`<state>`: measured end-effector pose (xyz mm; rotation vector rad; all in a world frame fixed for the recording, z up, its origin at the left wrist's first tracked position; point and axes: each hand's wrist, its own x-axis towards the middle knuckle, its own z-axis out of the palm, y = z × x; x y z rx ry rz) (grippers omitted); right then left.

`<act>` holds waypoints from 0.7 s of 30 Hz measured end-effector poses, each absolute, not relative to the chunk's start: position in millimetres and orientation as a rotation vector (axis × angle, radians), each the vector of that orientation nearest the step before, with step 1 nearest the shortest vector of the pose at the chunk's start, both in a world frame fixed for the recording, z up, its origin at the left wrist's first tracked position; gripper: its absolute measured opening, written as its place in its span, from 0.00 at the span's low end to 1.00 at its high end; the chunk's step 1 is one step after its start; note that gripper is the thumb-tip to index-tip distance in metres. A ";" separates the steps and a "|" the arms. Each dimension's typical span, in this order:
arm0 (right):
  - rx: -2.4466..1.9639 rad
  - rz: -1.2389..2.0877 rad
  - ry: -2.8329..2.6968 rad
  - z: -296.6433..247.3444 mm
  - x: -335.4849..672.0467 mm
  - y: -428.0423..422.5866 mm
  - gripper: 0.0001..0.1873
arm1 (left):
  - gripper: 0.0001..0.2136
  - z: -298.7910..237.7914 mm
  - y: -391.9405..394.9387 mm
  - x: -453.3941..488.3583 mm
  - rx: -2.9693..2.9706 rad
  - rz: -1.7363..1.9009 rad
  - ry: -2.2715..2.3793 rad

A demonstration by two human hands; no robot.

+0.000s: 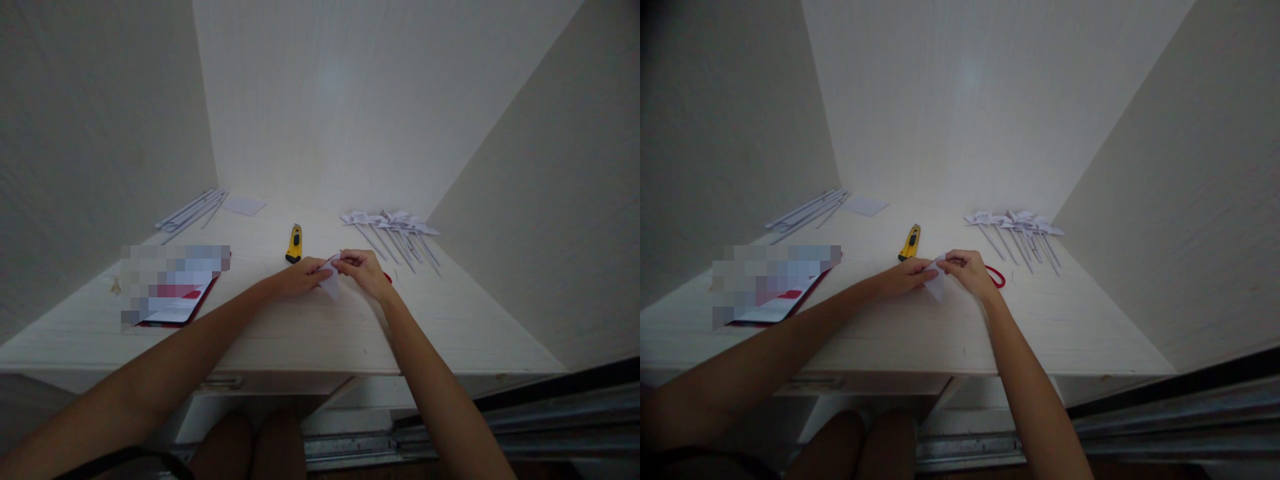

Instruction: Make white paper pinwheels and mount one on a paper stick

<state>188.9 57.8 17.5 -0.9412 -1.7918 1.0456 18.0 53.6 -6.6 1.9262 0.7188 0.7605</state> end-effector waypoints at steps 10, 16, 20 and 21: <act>-0.899 1.027 -1.423 5.4 192.9 69.5 0.14 | 0.07 -1.7 60.7 19.2 1.645 1.099 0.839; -0.842 1.063 -1.194 6.9 183.5 67.0 0.15 | 0.08 -5.3 58.5 27.1 1.275 1.220 0.783; -0.855 1.119 -1.158 6.3 175.5 64.5 0.14 | 0.11 -2.7 51.4 30.3 1.262 1.137 0.690; -0.855 1.137 -1.153 5.6 174.2 64.5 0.14 | 0.12 -1.4 50.0 30.1 1.290 1.134 0.701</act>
